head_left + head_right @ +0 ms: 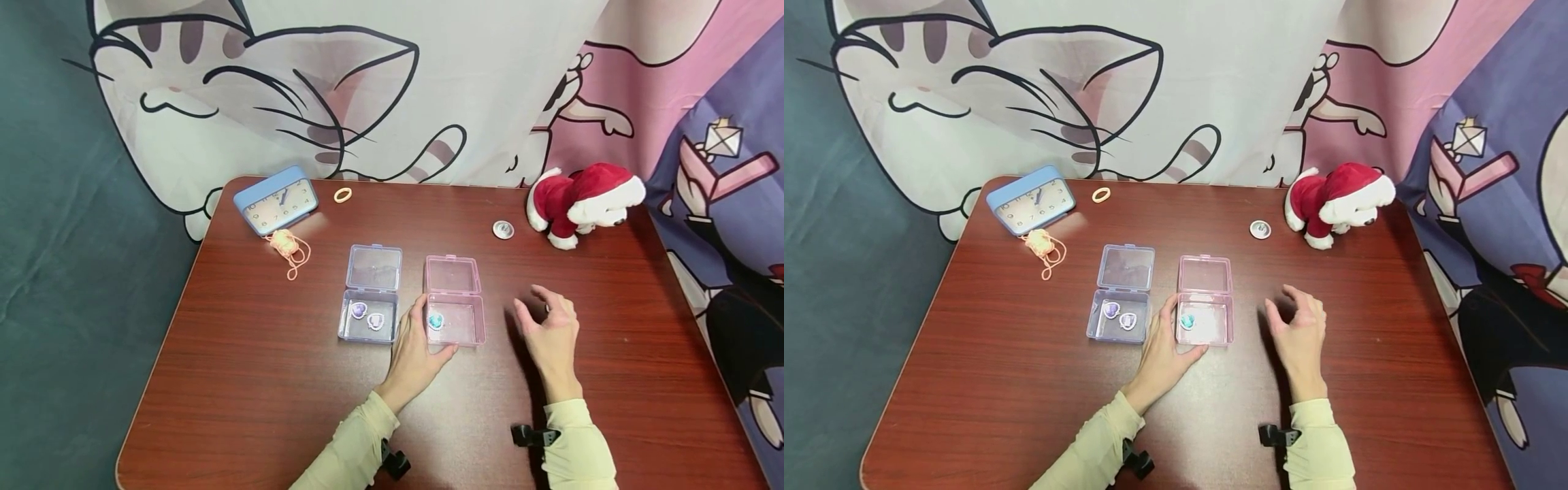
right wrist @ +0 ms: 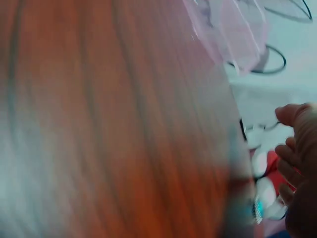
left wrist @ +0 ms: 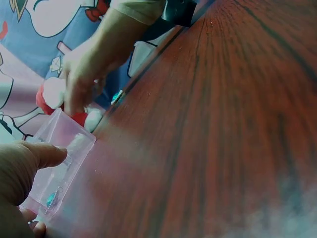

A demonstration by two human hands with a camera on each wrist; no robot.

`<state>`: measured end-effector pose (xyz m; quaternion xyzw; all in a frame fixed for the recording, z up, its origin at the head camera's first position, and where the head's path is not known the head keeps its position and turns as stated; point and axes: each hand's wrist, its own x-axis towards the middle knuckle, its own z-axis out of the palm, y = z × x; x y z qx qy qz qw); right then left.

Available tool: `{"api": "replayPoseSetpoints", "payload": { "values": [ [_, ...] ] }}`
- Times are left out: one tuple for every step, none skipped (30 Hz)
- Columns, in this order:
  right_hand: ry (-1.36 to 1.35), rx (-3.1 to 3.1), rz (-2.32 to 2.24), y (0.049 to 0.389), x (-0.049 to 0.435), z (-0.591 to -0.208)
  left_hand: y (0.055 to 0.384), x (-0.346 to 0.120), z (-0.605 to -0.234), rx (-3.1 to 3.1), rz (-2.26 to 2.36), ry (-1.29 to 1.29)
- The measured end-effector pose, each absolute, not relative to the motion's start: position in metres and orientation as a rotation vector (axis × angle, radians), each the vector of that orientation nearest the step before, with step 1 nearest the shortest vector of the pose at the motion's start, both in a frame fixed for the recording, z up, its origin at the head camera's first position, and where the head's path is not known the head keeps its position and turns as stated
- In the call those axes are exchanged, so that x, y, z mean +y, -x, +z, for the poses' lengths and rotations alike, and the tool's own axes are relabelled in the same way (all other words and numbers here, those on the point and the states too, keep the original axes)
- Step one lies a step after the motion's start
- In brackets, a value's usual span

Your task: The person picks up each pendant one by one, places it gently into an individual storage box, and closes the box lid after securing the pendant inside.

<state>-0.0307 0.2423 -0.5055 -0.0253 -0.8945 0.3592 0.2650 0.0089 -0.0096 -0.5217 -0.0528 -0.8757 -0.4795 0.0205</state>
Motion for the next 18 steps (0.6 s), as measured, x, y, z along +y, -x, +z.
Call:
{"api": "replayPoseSetpoints", "payload": {
  "values": [
    [0.106, -2.425, 0.97, 0.03, 0.248, -0.508, -0.009, -0.01, -0.522, -2.715, -1.487, 0.163],
    [0.144, -2.432, 0.967, 0.03, 0.253, -0.51, -0.009, -0.01, -0.522, -2.714, -1.486, 0.164],
    [0.18, -2.434, 0.967, 0.029, 0.258, -0.512, -0.009, -0.01, -0.522, -2.713, -1.485, 0.166],
    [0.213, -2.435, 0.968, 0.029, 0.263, -0.514, -0.009, -0.01, -0.522, -2.713, -1.484, 0.168],
    [0.244, -2.434, 0.969, 0.028, 0.267, -0.516, -0.009, -0.01, -0.522, -2.712, -1.485, 0.171],
    [0.272, -2.434, 0.972, 0.027, 0.271, -0.518, -0.008, -0.01, -0.522, -2.711, -1.486, 0.172],
    [0.298, -2.437, 0.974, 0.027, 0.274, -0.519, -0.008, -0.01, -0.523, -2.71, -1.484, 0.173],
    [0.322, -2.443, 0.975, 0.027, 0.277, -0.52, -0.008, -0.01, -0.523, -2.709, -1.484, 0.173],
    [0.343, -2.45, 0.978, 0.026, 0.279, -0.521, -0.008, -0.01, -0.523, -2.709, -1.483, 0.173],
    [0.36, -2.458, 0.978, 0.026, 0.281, -0.522, -0.008, -0.01, -0.523, -2.709, -1.482, 0.171],
    [0.377, -2.467, 0.977, 0.025, 0.283, -0.523, -0.008, -0.01, -0.523, -2.709, -1.482, 0.17],
    [0.392, -2.477, 0.977, 0.025, 0.284, -0.525, -0.008, -0.01, -0.524, -2.71, -1.48, 0.169],
    [0.403, -2.485, 0.976, 0.025, 0.285, -0.526, -0.008, -0.009, -0.524, -2.71, -1.479, 0.169],
    [0.413, -2.491, 0.974, 0.024, 0.286, -0.526, -0.008, -0.009, -0.524, -2.709, -1.481, 0.171],
    [0.421, -2.493, 0.974, 0.024, 0.287, -0.527, -0.008, -0.009, -0.524, -2.709, -1.482, 0.171],
    [0.427, -2.495, 0.972, 0.023, 0.287, -0.527, -0.008, -0.009, -0.524, -2.709, -1.483, 0.172],
    [0.433, -2.498, 0.971, 0.023, 0.288, -0.527, -0.008, -0.01, -0.524, -2.709, -1.486, 0.172],
    [0.437, -2.5, 0.971, 0.023, 0.288, -0.528, -0.008, -0.01, -0.524, -2.708, -1.487, 0.173]
  ]
}}
